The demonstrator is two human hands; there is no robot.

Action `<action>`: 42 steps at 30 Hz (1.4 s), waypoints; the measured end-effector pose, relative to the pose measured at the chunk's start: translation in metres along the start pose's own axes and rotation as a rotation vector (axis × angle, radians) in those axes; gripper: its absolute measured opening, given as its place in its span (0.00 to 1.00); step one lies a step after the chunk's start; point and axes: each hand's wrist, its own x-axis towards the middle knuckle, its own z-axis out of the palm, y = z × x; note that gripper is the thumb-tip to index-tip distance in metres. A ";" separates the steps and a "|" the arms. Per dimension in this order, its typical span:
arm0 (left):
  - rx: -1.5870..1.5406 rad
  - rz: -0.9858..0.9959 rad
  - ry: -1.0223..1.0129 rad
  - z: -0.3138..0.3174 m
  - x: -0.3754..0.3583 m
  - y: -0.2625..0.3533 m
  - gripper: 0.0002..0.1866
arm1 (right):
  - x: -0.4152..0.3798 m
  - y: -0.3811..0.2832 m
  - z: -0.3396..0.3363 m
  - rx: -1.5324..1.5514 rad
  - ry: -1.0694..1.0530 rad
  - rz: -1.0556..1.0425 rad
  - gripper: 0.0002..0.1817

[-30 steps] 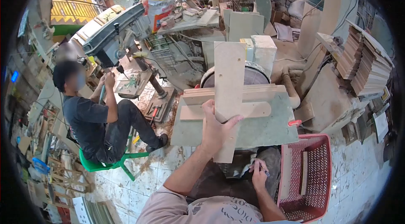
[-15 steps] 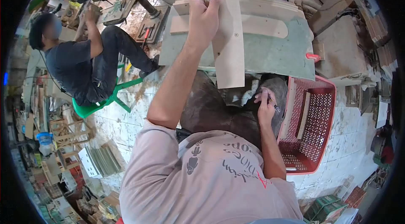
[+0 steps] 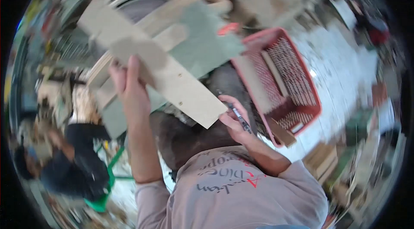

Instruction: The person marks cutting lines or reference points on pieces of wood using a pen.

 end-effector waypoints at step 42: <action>0.854 -0.817 -0.578 -0.136 -0.096 -0.132 0.25 | 0.028 0.055 -0.499 -0.218 1.213 -0.255 0.12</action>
